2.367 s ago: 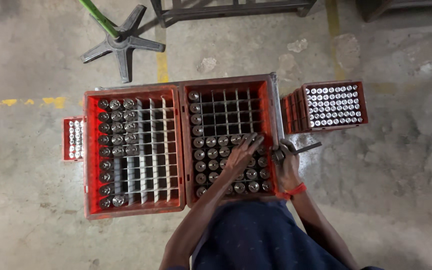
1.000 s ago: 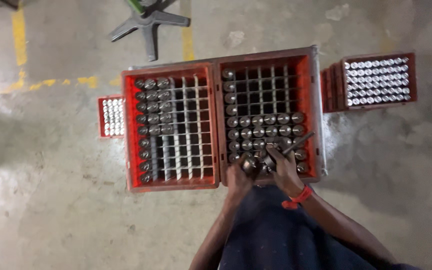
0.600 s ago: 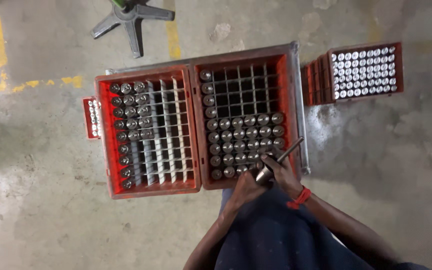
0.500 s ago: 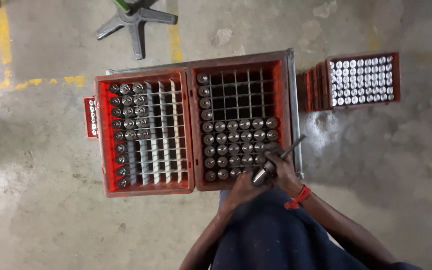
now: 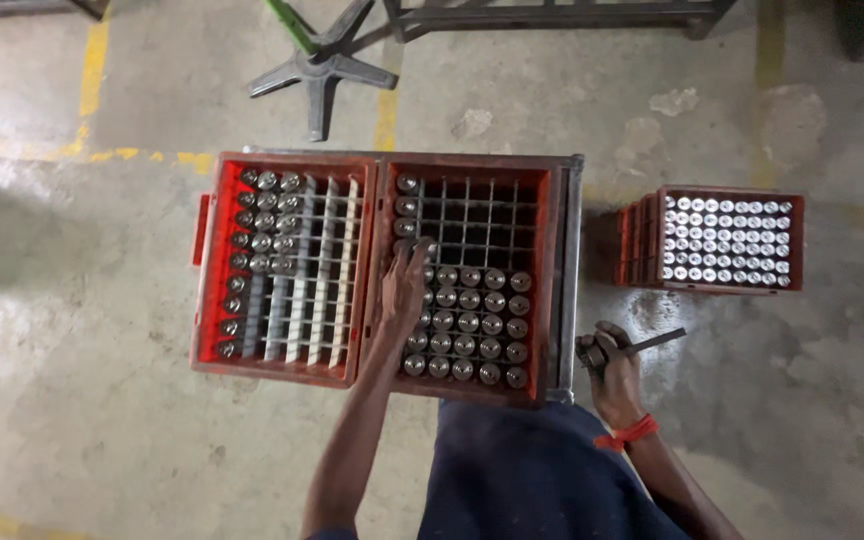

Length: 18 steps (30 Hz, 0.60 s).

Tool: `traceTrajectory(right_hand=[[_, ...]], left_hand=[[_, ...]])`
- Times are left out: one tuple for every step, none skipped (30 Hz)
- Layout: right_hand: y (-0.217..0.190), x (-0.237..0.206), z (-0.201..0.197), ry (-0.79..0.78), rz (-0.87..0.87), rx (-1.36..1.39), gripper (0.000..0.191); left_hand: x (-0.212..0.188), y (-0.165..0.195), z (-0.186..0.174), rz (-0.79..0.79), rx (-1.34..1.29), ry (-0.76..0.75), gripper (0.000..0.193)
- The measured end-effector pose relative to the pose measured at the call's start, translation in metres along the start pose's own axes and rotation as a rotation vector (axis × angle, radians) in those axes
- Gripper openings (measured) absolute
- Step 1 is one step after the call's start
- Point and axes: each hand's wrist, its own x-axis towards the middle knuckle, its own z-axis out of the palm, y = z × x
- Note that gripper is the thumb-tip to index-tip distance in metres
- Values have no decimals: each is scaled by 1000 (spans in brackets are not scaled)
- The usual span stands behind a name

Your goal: The person transfers small metal caps from a red crate on the left to an empty red crate on the right using a metal tool. The person repeatedly picks up caps and places them into the right crate, filling it gradually.

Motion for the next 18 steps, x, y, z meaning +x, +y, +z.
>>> traceTrajectory(right_hand=[[3,-1,-1,-6,16,-21,20],[5,-1,-2,-15,22,-30,20],[7,-1,-3,-26,26,-39,21],[7,-1,-5,-37,30,-46,21],[6,0,-7,-69,46,5,20],[4,0,-10,-98,63,55,20],[1,1,-12,-128,76,107,21],[-1,3,-15,-143,115,230,23],[-4,5,-17,-156,160,350,26],[-4,7,-17,-166,202,474,31],[-3,9,-16,-209,244,458,31],[-1,10,-13,-249,286,441,32],[5,12,-7,-287,328,424,33],[14,11,2,-289,306,330,31],[23,8,13,-288,287,237,29],[33,5,25,-290,258,148,27],[42,1,38,-336,279,137,28],[52,-4,52,-380,302,122,29]], left_hand=[[-9,6,-4,-34,41,90,39],[-21,11,-8,-67,85,181,30],[-33,14,-14,-98,130,274,22],[-45,14,-21,-143,147,260,21],[-58,10,-30,-189,165,244,20],[-70,2,-40,-235,180,225,19],[-80,-11,-52,-275,236,237,19],[-88,-28,-66,-316,293,255,20],[-95,-48,-81,-361,350,272,22],[-101,-70,-98,-437,474,224,39],[-105,-92,-115,-509,594,173,56],[-109,-114,-132,-529,653,272,56],[-111,-134,-148,-548,712,370,56],[-113,-152,-162,-554,732,343,59],[-115,-168,-175,-559,755,310,61],[-114,-181,-185,-557,773,284,64],[-112,-191,-193,-536,774,273,64],[-110,-198,-199,-518,774,258,64]])
